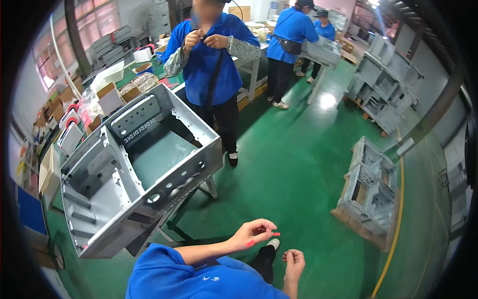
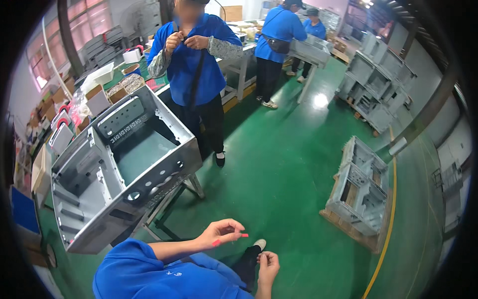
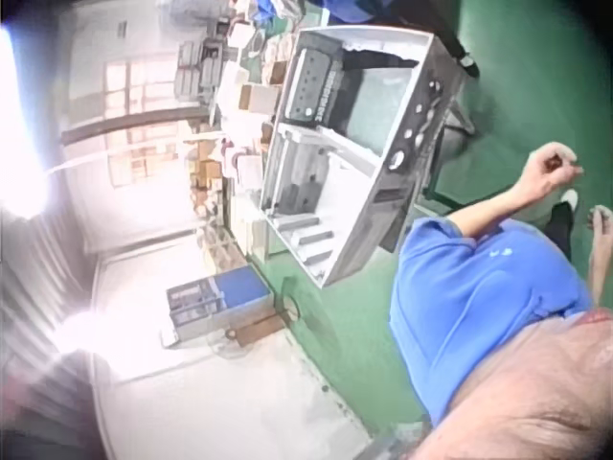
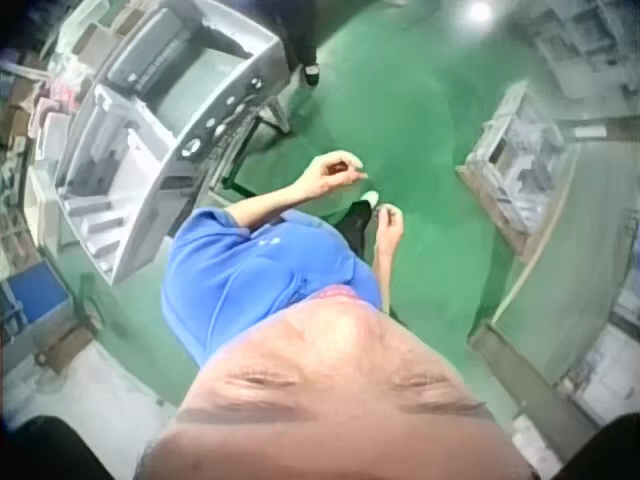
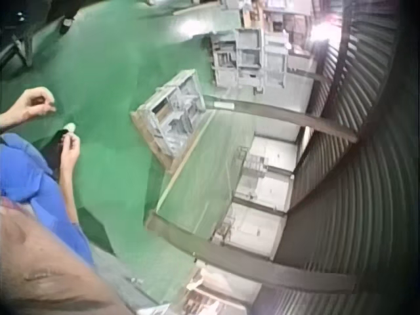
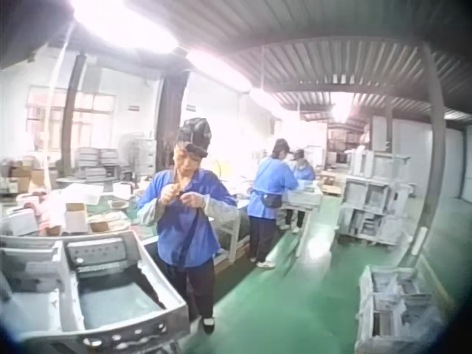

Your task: Assembling and labeling metal electrical or enclosure units on a factory floor.

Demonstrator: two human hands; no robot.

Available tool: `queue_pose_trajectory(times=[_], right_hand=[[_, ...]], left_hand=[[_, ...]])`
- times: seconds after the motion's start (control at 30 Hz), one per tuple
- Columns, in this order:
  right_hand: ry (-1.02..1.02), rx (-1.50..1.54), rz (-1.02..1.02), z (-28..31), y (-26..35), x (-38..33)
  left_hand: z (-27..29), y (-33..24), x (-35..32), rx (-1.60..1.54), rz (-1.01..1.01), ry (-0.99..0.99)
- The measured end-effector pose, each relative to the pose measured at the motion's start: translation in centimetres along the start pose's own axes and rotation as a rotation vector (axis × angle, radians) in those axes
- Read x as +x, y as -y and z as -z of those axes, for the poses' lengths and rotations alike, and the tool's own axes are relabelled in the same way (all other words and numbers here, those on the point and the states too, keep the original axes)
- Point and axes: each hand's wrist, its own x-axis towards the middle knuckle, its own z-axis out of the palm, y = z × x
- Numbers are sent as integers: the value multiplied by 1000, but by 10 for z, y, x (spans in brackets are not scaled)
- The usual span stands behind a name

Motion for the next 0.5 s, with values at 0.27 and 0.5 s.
queue_pose_trajectory(times=[0.27, 0.5], right_hand=[[288, -35, 69, 14, 93, 266], [686, -69, 14, -102, 120, 449]], left_hand=[[-31, -17, 160, -26, -98, -371], [26, -9, 299, -144, -52, -628]])
